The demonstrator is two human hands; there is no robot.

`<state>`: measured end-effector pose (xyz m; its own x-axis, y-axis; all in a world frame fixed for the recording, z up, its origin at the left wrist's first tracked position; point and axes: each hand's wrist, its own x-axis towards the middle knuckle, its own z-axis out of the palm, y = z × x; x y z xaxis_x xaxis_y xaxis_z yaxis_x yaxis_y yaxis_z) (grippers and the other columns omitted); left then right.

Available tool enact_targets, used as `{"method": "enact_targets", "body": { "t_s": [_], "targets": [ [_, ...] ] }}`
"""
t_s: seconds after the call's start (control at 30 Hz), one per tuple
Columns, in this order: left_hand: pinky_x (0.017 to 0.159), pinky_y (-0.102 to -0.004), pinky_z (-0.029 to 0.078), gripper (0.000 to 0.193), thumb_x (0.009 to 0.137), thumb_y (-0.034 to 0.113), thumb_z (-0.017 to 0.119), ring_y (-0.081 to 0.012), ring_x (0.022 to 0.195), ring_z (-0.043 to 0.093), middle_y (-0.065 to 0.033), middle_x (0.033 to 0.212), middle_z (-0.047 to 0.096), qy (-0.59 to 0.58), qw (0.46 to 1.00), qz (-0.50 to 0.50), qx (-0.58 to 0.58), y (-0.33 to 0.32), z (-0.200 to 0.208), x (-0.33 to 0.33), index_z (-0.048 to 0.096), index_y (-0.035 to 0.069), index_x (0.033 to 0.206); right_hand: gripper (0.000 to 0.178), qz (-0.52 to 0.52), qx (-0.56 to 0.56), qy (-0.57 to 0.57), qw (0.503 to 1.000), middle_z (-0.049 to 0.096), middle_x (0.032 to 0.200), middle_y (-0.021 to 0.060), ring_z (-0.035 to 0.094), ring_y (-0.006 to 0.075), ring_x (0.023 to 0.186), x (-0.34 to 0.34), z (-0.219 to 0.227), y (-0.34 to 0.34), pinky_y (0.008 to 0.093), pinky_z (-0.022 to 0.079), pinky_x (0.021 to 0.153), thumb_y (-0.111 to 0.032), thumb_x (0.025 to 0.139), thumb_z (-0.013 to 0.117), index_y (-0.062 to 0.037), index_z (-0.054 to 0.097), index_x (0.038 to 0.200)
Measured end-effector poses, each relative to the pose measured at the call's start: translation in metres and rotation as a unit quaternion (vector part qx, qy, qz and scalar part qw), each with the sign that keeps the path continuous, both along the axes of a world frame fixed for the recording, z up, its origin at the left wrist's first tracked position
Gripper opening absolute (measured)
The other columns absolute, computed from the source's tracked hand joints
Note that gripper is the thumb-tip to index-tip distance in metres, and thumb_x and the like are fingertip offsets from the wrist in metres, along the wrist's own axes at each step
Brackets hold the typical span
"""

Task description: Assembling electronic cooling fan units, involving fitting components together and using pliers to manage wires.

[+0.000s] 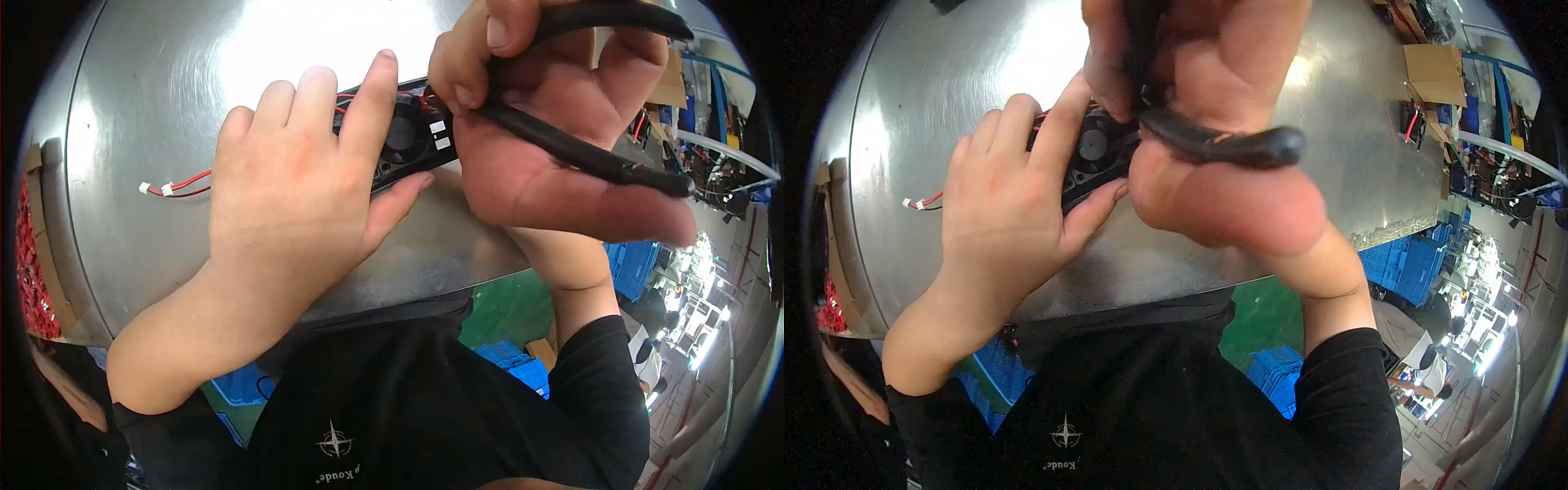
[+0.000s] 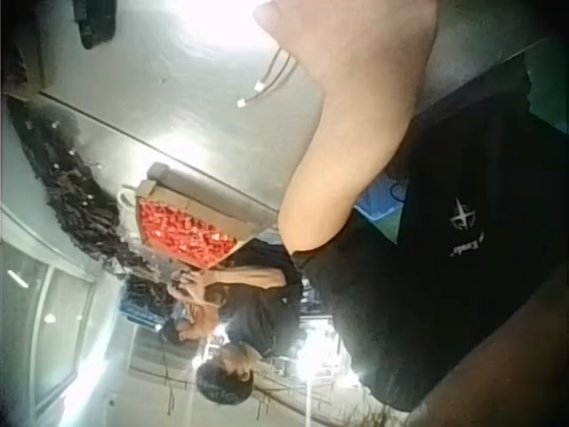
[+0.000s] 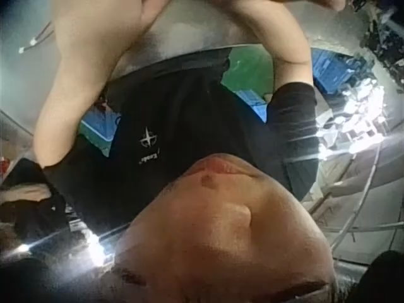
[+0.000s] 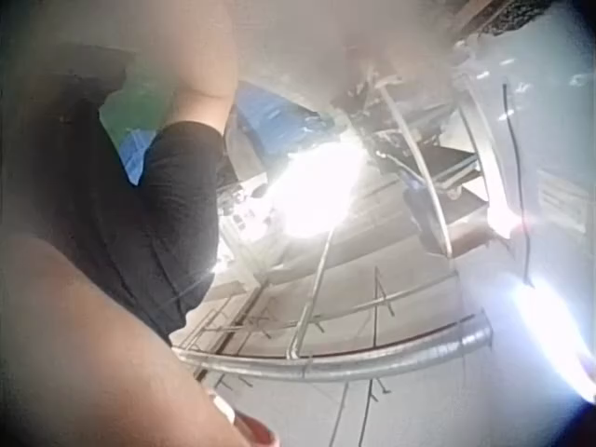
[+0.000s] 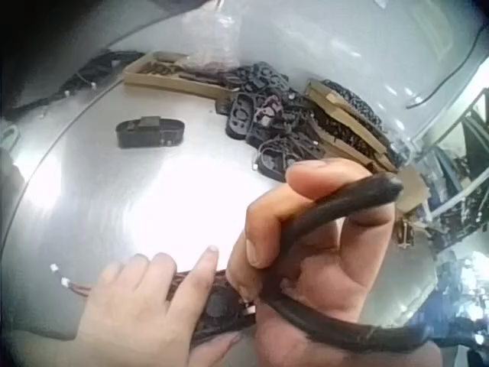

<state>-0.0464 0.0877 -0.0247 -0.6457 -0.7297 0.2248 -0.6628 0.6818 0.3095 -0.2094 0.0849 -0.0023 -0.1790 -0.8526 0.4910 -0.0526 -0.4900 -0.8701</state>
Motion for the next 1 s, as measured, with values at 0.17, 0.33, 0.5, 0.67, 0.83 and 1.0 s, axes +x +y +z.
{"method": "enact_targets", "body": {
  "t_s": [0.17,0.33,0.5,0.67,0.83,1.0],
  "targets": [
    [0.077,-0.0410,0.045,0.082,0.077,0.043,0.085,-0.0290,0.092,0.058,-0.0092,0.103,0.055,0.014,1.000,0.002,-0.010,-0.001,0.000,-0.001,0.058,0.011,0.147,0.045,-0.033,0.028,-0.006,0.999,0.059,0.086,0.0090,0.050,0.0133,0.063,0.009,-0.002,-0.007,0.0256,0.040,0.056,-0.050,0.110,0.045,-0.0127,0.052,0.134],
    [0.077,-0.0406,0.045,0.082,0.077,0.044,0.085,-0.0286,0.093,0.058,-0.0096,0.103,0.055,0.009,1.000,-0.008,-0.007,-0.003,0.000,0.000,0.058,0.010,0.147,0.052,-0.074,0.055,-0.015,0.996,0.061,0.088,0.0080,0.051,0.0121,0.066,0.018,-0.004,-0.011,0.0242,0.039,0.057,-0.051,0.107,0.049,-0.0088,0.053,0.137],
    [0.077,-0.0403,0.045,0.083,0.079,0.046,0.083,-0.0284,0.091,0.058,-0.0094,0.101,0.054,-0.002,1.000,0.002,0.002,-0.003,0.003,0.000,0.058,0.012,0.151,0.053,-0.007,0.064,-0.069,0.996,0.060,0.089,0.0073,0.052,0.0133,0.064,-0.009,0.001,-0.003,0.0264,0.042,0.056,-0.050,0.108,0.049,-0.0111,0.052,0.144],
    [0.077,-0.0403,0.045,0.083,0.080,0.047,0.082,-0.0290,0.091,0.057,-0.0099,0.101,0.054,0.000,1.000,-0.007,0.007,-0.005,0.005,-0.006,0.057,0.011,0.151,0.051,0.161,-0.047,-0.011,0.986,0.057,0.086,0.0084,0.054,0.0174,0.059,-0.050,0.001,-0.015,0.0329,0.048,0.056,-0.048,0.113,0.042,-0.0194,0.046,0.155],
    [0.078,-0.0402,0.045,0.080,0.081,0.047,0.081,-0.0292,0.091,0.057,-0.0100,0.101,0.054,0.000,1.000,0.001,-0.003,-0.005,0.003,-0.007,0.058,0.010,0.149,0.059,0.113,0.021,-0.027,0.993,0.057,0.086,0.0104,0.052,0.0173,0.061,-0.033,-0.004,-0.013,0.0328,0.045,0.056,-0.061,0.108,0.043,-0.0176,0.050,0.148],
    [0.078,-0.0406,0.045,0.080,0.080,0.046,0.082,-0.0294,0.091,0.057,-0.0100,0.101,0.054,0.002,1.000,-0.003,-0.006,-0.006,0.004,-0.010,0.059,0.010,0.148,0.078,0.033,0.058,-0.037,0.997,0.056,0.084,0.0110,0.050,0.0169,0.062,-0.020,0.003,-0.009,0.0326,0.043,0.056,-0.078,0.099,0.042,-0.0146,0.052,0.143]
  ]
}}
